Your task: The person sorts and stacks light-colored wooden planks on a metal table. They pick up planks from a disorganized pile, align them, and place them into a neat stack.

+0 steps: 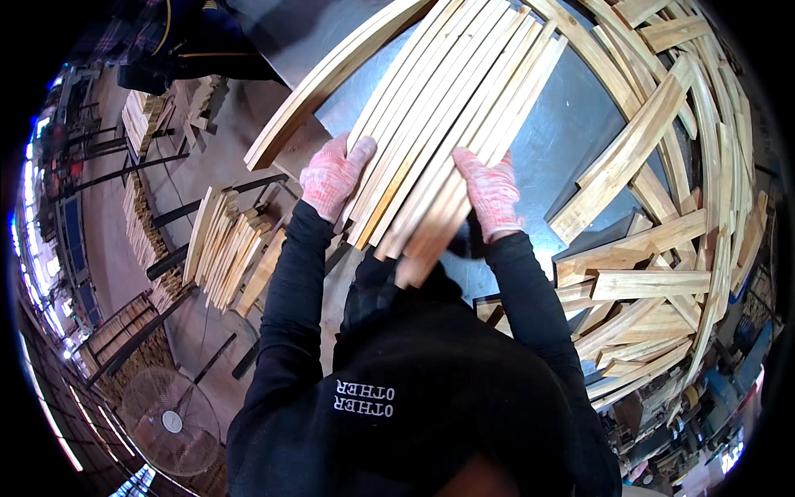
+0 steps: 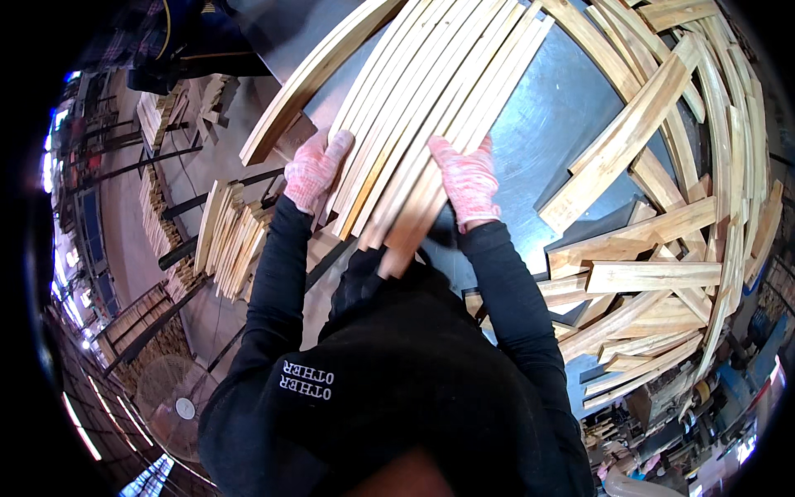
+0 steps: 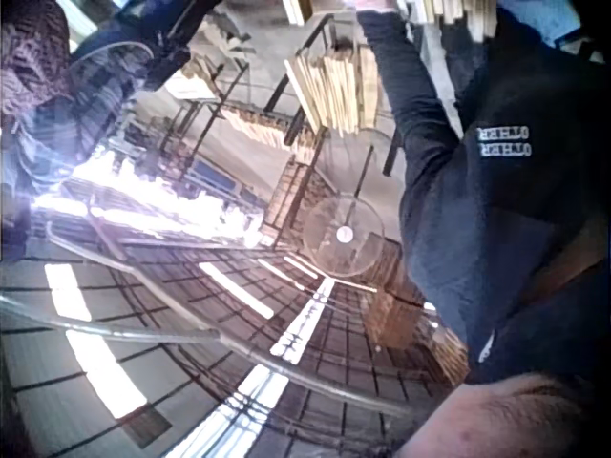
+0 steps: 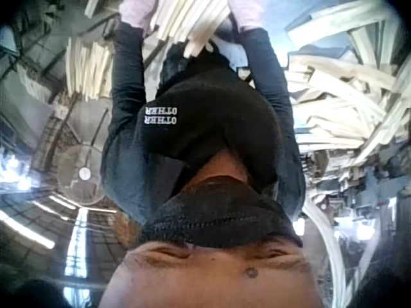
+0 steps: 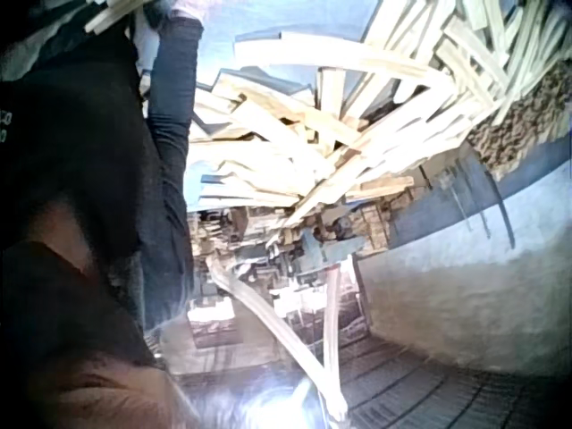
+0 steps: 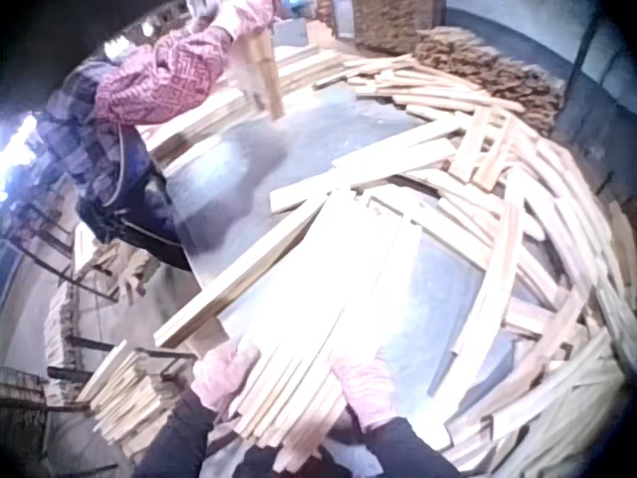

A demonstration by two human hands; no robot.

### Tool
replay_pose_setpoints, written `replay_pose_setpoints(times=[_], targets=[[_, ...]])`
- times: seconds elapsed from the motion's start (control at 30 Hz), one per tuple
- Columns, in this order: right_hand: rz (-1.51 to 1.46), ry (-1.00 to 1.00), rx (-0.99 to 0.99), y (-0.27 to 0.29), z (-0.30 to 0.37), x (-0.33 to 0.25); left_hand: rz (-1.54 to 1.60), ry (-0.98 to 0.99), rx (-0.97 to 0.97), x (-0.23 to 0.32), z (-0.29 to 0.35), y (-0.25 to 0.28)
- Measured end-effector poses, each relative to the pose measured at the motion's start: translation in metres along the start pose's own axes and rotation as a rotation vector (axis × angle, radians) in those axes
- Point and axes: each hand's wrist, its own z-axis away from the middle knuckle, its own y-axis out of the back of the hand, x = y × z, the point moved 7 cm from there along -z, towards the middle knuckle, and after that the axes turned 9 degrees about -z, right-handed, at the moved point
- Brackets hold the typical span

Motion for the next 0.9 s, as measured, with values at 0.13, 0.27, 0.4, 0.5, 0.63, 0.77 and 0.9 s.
replay_pose_setpoints(times=[0.13,0.27,0.4,0.5,0.63,0.77,0.9], targets=[[0.719,0.009,-0.254,0.007,0.011,-0.055,0.247,-0.037,0.322,-0.063,0.006,0.005],[0.631,0.260,-0.121,0.062,-0.047,-0.071,0.815,0.547,0.511,-0.137,0.093,-0.048],[0.823,0.921,0.178,0.059,-0.155,-0.175,1.403,0.629,-0.116,-0.108,0.142,-0.141],[1.241,0.778,0.039,0.023,-0.223,-0.185,1.563,0.674,-0.084,-0.061,0.141,-0.151],[1.490,0.998,-0.069,0.000,-0.239,-0.176,1.627,0.861,-0.083,-0.043,0.140,-0.150],[1.314,0.816,0.108,0.005,-0.227,-0.185,1.647,1.187,0.015,-0.027,0.144,-0.127],[1.268,0.617,0.178,-0.015,-0.191,-0.192,1.659,0.942,0.098,-0.058,0.154,-0.160]])
